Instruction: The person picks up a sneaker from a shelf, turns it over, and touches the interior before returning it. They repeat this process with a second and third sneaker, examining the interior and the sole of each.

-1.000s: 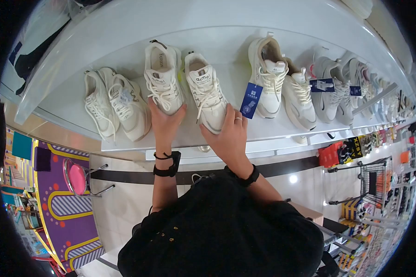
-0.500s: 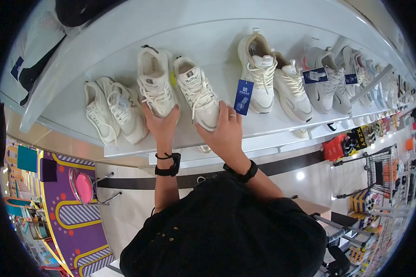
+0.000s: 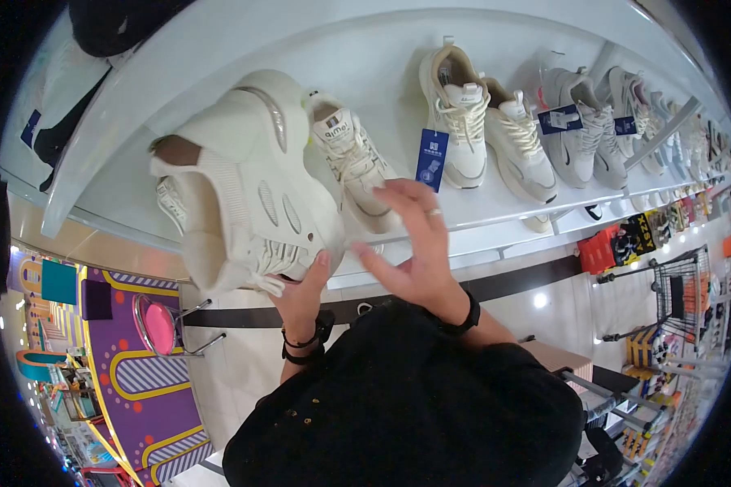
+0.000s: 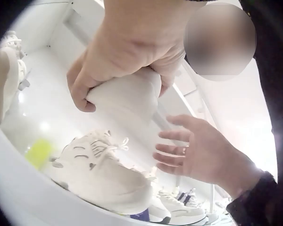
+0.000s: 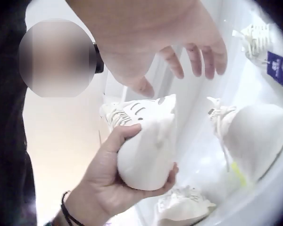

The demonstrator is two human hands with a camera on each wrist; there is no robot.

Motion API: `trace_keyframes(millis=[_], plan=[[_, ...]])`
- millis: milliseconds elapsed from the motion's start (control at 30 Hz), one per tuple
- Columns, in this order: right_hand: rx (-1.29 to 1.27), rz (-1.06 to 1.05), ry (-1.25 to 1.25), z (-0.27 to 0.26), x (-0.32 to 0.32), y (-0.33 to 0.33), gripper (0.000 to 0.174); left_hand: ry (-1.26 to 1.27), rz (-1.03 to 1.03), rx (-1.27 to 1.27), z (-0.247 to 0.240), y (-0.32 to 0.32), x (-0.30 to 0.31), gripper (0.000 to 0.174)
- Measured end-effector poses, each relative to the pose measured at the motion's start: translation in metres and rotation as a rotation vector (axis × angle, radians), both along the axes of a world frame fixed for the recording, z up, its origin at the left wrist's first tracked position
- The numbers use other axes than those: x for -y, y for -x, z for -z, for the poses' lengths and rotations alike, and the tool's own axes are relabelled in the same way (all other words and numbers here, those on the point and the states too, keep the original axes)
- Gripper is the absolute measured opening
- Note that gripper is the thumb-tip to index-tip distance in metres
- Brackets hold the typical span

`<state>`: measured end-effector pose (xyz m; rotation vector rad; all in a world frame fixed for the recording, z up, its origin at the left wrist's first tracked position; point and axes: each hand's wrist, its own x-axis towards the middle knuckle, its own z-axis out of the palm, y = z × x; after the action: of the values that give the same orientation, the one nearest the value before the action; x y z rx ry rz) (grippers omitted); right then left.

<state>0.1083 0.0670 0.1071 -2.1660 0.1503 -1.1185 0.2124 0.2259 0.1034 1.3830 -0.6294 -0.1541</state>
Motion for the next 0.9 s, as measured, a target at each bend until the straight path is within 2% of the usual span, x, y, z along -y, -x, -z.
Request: trace_keyframes(millis=[33, 100, 133, 167, 200, 233, 267, 300, 333, 367, 400, 433, 467, 533, 567, 633, 667, 700, 767, 800, 867, 900], plan=[[-0.004, 0.002, -0.002, 0.001, -0.003, 0.001, 0.083, 0.049, 0.068, -0.122, 0.0, 0.008, 0.0, 0.042], [-0.047, -0.477, -0.521, 0.001, -0.016, -0.004, 0.094, 0.051, 0.092, -0.131, 0.003, 0.021, 0.004, 0.04], [0.054, -0.584, -0.573, 0.011, -0.018, -0.005, 0.105, -0.091, 0.146, 0.154, 0.001, 0.026, 0.004, 0.038], [0.057, -0.584, -0.572, 0.01, -0.015, -0.004, 0.105, -0.232, 0.198, 0.439, 0.001, 0.029, 0.003, 0.037], [0.064, -0.569, -0.599, 0.009, -0.01, -0.001, 0.105, -0.311, 0.333, 0.622, 0.009, 0.024, -0.004, 0.059], [0.072, -0.551, -0.628, 0.008, -0.005, 0.002, 0.105, -0.312, 0.336, 0.623, 0.011, 0.025, -0.005, 0.059], [0.09, -0.594, -0.766, 0.008, -0.002, 0.007, 0.099, -0.222, 0.296, 0.503, 0.009, 0.027, -0.005, 0.074], [0.092, -0.585, -0.773, 0.011, 0.004, 0.01, 0.099, -0.135, 0.256, 0.381, 0.006, 0.029, -0.005, 0.09], [0.101, -0.593, -0.956, 0.016, 0.013, 0.013, 0.094, -0.293, 0.378, 0.481, -0.006, 0.016, -0.011, 0.112], [0.112, -0.6, -1.136, 0.017, 0.019, 0.016, 0.089, -0.295, 0.388, 0.48, -0.006, 0.01, -0.012, 0.112], [0.132, -0.798, -1.433, 0.005, 0.022, 0.025, 0.081, -0.181, 0.327, 0.429, -0.003, 0.006, -0.012, 0.11], [0.138, -0.793, -1.433, 0.007, 0.028, 0.029, 0.081, -0.068, 0.264, 0.378, -0.002, 0.003, -0.01, 0.108], [0.087, -0.821, -1.444, 0.011, 0.034, 0.032, 0.079, -0.069, 0.27, 0.379, -0.004, 0.0, -0.006, 0.108], [0.04, -0.843, -1.4, 0.018, 0.04, 0.035, 0.079, 0.215, 0.199, 0.056, -0.008, -0.007, 0.003, 0.1], [0.045, -0.84, -1.404, 0.022, 0.04, 0.039, 0.079, 0.211, 0.203, 0.054, -0.007, -0.011, 0.004, 0.1], [-0.086, -0.899, -1.557, 0.031, 0.042, 0.047, 0.081, 0.27, 0.28, -0.315, 0.004, -0.021, 0.003, 0.091], [-0.078, -0.896, -1.559, 0.035, 0.042, 0.049, 0.081, 0.299, 0.239, -0.194, 0.035, -0.029, -0.001, 0.059], [-0.137, -0.878, -1.55, 0.039, 0.041, 0.05, 0.082, 0.293, 0.245, -0.194, 0.05, -0.033, -0.008, 0.059], [-0.187, -0.857, -1.546, 0.037, 0.039, 0.054, 0.083, 0.503, 0.442, -0.586, 0.067, -0.036, -0.021, 0.067], [-0.119, -0.87, -1.483, 0.026, 0.037, 0.057, 0.084, 0.496, 0.447, -0.588, 0.07, -0.035, -0.018, 0.067], [-0.01, -0.96, -1.43, 0.017, 0.044, 0.065, 0.086, 0.877, 0.744, -0.564, 0.075, -0.031, -0.01, 0.05], [-0.006, -0.956, -1.433, 0.021, 0.045, 0.065, 0.086, 0.873, 0.746, -0.568, 0.08, -0.028, -0.01, 0.05]])
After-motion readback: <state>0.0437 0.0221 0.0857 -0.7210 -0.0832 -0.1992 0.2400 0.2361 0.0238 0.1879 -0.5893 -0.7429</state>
